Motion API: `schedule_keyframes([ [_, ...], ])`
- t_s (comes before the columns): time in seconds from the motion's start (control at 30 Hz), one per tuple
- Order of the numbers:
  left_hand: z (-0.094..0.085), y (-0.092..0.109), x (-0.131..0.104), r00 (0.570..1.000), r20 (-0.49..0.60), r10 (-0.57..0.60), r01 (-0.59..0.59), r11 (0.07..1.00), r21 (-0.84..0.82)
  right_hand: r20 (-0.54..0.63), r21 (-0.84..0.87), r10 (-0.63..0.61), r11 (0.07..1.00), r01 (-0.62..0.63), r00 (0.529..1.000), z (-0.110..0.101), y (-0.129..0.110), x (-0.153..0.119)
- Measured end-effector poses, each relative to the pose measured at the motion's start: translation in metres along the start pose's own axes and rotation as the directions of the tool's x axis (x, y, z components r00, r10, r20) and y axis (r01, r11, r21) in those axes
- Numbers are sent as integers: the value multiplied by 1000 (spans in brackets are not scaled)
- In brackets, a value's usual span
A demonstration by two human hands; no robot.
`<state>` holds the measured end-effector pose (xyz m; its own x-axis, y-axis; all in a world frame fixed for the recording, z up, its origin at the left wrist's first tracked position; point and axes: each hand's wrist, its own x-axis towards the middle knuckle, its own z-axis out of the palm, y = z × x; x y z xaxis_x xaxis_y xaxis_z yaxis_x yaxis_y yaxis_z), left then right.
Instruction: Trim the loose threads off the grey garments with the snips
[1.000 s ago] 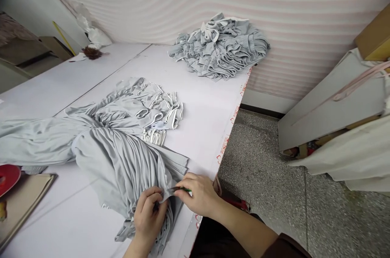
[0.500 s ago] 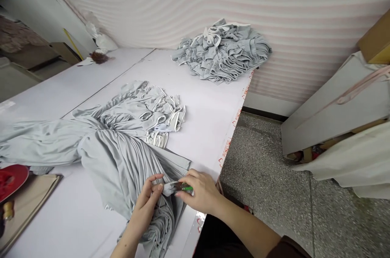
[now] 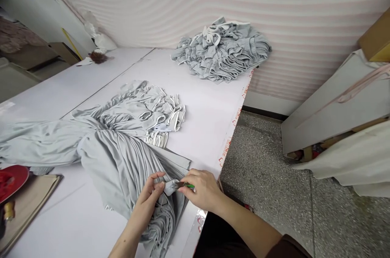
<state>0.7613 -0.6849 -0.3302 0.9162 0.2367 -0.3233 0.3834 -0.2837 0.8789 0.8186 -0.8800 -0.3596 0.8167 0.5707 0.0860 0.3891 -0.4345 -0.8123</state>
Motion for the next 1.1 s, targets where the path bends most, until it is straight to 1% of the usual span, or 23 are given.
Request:
schedule_keyframes([
  [0.1, 2, 1, 0, 1000, 7, -1, 1, 1000, 15, 30, -30, -5, 1000, 6, 1000, 1, -2, 1],
  [0.2, 1, 2, -1, 1000, 23, -13, 12, 1000, 29, 24, -59, -26, 998, 27, 999, 6, -4, 4],
  [0.33, -3, 1, 1, 998, 42, -36, 36, 999, -4, 31, -47, -28, 998, 30, 999, 8, -3, 7],
  [0.37, -4, 0, 2, 998, 56, -14, 13, 1000, 12, 29, -32, -14, 999, 15, 999, 7, -2, 7],
  [0.4, -5, -2, 2, 997, 69, 31, -35, 998, 61, 22, -12, 12, 1000, -12, 1000, 5, 0, 7],
  [0.43, -5, -4, 2, 993, 68, 100, -108, 984, 141, 9, 11, 47, 999, -48, 999, 2, 3, 6],
  [0.5, -3, -8, 1, 960, 47, 276, -276, 904, 326, -13, 62, 127, 990, -126, 992, -4, 8, 3],
  [0.53, -2, -10, 1, 937, 50, 347, -338, 858, 387, -14, 85, 160, 984, -158, 987, -7, 10, 1],
  [0.57, -1, -10, 1, 919, 69, 388, -381, 831, 406, -8, 102, 184, 978, -182, 983, -9, 12, -1],
  [0.63, -3, -8, 2, 907, 141, 397, -421, 841, 341, 19, 108, 214, 971, -214, 977, -9, 12, -7],
  [0.7, -12, -2, 5, 915, 179, 361, -400, 865, 303, 47, 32, 216, 975, -218, 975, -3, 11, -11],
  [0.73, -20, 2, 6, 926, 176, 334, -376, 861, 343, 53, -39, 210, 977, -208, 976, 1, 10, -12],
  [0.77, -29, 5, 6, 940, 169, 297, -341, 836, 430, 57, -121, 202, 973, -194, 978, 6, 9, -13],
  [0.8, -38, 7, 5, 955, 170, 243, -297, 782, 548, 60, -199, 194, 963, -179, 979, 11, 9, -13],
  [0.83, -46, 8, 3, 969, 173, 177, -248, 696, 674, 59, -263, 188, 950, -166, 980, 16, 9, -13],
  [0.87, -53, 7, -1, 978, 169, 121, -208, 583, 785, 55, -305, 186, 939, -161, 981, 19, 10, -13],
  [0.9, -56, 5, -5, 983, 160, 94, -186, 458, 869, 49, -324, 186, 932, -160, 981, 21, 10, -13],
  [0.93, -55, 2, -10, 983, 152, 106, -180, 339, 923, 41, -325, 186, 931, -163, 982, 22, 11, -13],
  [0.97, -50, -1, -15, 975, 162, 151, -195, 242, 950, 33, -314, 184, 935, -165, 982, 21, 12, -13],
  [1.0, -40, -5, -20, 958, 191, 215, -229, 171, 958, 26, -291, 183, 942, -168, 983, 20, 12, -13],
  [1.03, -28, -9, -23, 930, 230, 285, -275, 129, 953, 24, -258, 184, 951, -172, 983, 18, 12, -14],
  [1.07, -14, -13, -26, 896, 281, 345, -339, 122, 933, 25, -214, 191, 960, -181, 981, 17, 12, -15],
  [1.1, 1, -15, -27, 865, 317, 389, -397, 144, 907, 30, -161, 204, 967, -197, 979, 15, 11, -16],
])
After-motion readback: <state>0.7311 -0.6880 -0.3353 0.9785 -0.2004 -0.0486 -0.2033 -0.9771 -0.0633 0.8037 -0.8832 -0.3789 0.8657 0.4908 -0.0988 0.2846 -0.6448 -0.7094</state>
